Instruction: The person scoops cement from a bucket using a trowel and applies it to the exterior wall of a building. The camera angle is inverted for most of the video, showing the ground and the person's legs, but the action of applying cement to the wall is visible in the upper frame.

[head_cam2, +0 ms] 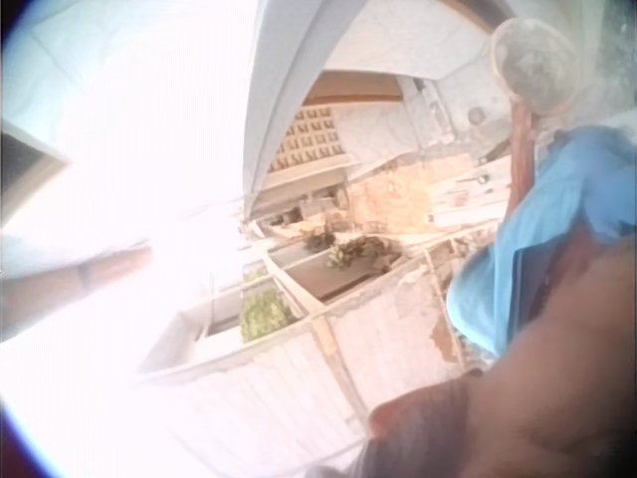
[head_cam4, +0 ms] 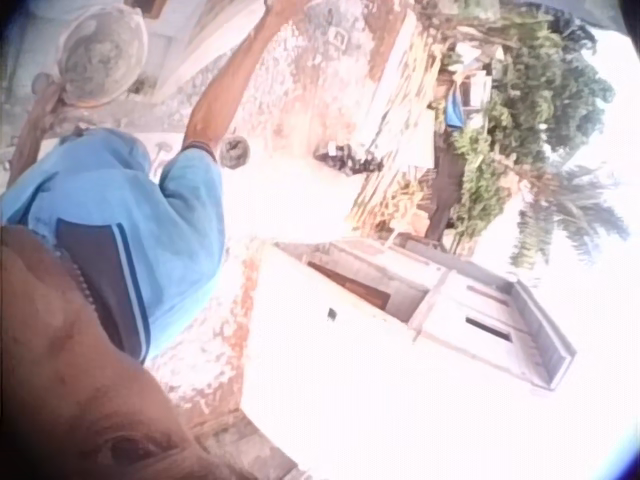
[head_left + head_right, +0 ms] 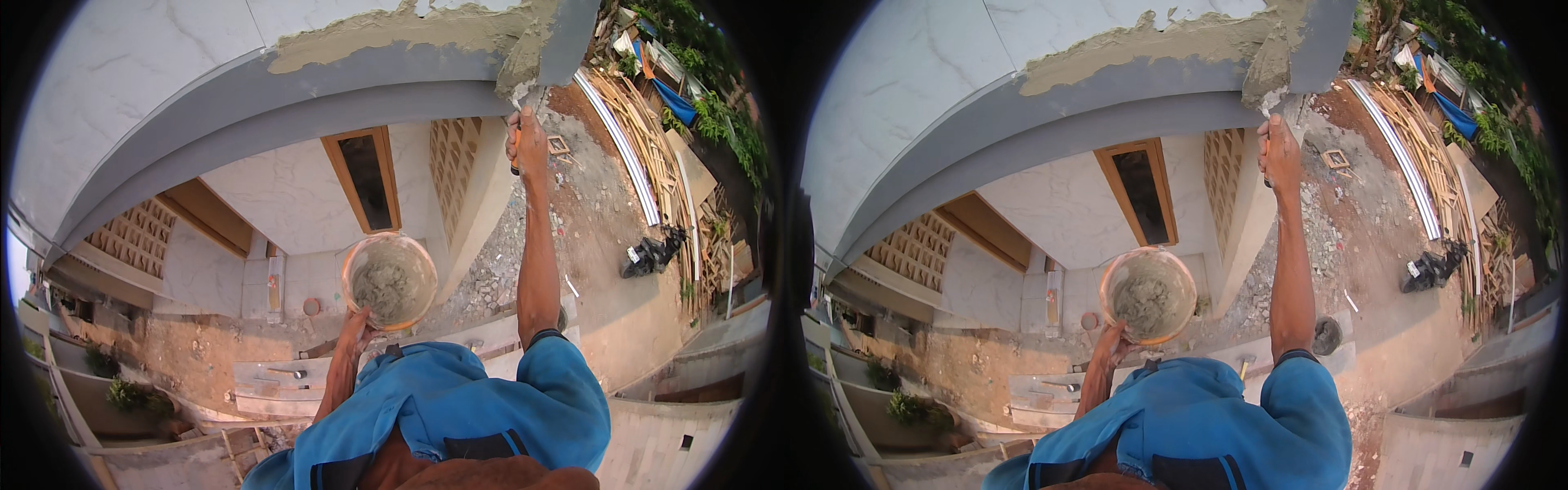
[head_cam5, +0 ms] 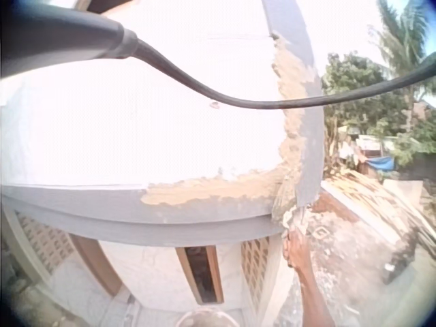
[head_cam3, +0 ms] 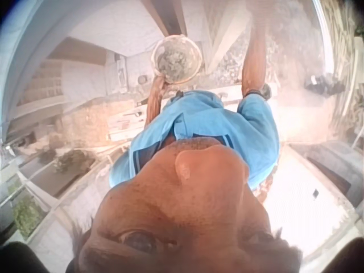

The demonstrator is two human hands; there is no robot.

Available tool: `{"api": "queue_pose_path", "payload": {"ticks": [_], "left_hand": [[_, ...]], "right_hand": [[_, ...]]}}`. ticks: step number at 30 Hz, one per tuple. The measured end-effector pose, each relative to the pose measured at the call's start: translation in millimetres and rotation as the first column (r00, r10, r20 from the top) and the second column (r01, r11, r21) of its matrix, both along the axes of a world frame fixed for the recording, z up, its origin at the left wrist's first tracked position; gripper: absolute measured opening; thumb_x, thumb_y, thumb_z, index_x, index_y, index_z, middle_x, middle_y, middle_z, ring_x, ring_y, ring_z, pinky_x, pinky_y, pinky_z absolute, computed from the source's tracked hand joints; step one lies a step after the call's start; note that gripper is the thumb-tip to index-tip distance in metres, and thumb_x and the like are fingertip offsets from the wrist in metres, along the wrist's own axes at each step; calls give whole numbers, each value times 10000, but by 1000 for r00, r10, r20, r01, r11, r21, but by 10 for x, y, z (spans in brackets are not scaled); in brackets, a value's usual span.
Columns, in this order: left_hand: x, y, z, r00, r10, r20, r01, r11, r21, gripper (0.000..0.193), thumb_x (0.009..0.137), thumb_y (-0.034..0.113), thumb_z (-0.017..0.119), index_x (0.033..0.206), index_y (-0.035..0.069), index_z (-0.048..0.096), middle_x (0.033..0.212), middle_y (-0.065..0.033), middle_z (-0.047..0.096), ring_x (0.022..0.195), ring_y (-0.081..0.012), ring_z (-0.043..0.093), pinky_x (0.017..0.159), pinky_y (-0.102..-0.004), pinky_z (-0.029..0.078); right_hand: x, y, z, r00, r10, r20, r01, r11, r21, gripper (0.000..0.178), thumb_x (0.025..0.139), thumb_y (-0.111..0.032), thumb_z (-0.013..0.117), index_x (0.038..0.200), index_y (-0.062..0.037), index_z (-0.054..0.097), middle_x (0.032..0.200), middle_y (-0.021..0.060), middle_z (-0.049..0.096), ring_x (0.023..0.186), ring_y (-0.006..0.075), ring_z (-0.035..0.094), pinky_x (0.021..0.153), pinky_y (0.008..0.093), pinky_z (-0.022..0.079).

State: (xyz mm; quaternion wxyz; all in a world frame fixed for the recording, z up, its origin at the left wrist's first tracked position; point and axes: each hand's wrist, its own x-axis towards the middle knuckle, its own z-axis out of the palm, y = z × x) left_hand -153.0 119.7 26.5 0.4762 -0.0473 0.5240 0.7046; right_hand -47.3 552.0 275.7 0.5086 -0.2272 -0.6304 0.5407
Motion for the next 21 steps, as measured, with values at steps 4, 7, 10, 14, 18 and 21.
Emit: {"api": "queue_pose_path", "payload": {"ticks": [4,7,10,14,18,21], "left_hand": [[-6,67,146,1000,-31,6,31,999,-14,459,1034,144,444,1455,54,283,1402,-235,469,1164,-390,622,883,-576,609],[-67,11,-108,999,-29,29,29,1000,5,446,1035,146,442,1443,44,295,1396,-235,472,1152,-394,627,867,-569,618],[-109,-23,-146,998,-53,-13,53,999,-5,430,1036,153,453,1426,38,314,1386,-233,484,1147,-393,629,869,-574,614],[-73,-2,-42,998,-42,-42,41,998,-46,406,1035,160,478,1394,24,345,1359,-228,512,1151,-386,628,886,-592,598],[-52,-19,42,999,-31,-38,31,999,6,403,1034,164,481,1387,14,358,1342,-230,528,1172,-386,617,896,-600,587],[-121,-135,-157,999,-37,7,37,999,-21,402,1048,173,465,1403,19,357,1361,-229,521,1194,-389,603,912,-606,574]], "right_hand": [[-104,212,-164,987,-62,150,51,996,76,557,1037,-589,422,889,-66,546,634,-20,443,528,73,411,492,253,345],[-67,239,-346,956,-100,276,70,991,116,564,1042,-581,416,891,-55,549,638,-12,438,553,87,416,523,267,355],[168,-50,-804,954,-33,299,37,999,-6,563,1046,-576,413,895,-53,559,629,-15,420,559,83,412,525,259,344],[319,-438,-1132,969,-54,240,74,994,-77,558,1051,-570,401,902,-57,562,623,-25,401,570,72,401,530,253,336],[132,-325,-802,910,-240,339,156,954,255,550,1053,-549,388,1017,-25,551,689,172,555,678,366,577,662,435,442],[-125,-330,-285,912,-263,314,150,927,343,547,1054,-539,387,1080,-14,539,801,264,602,794,499,564,741,516,447]]}}
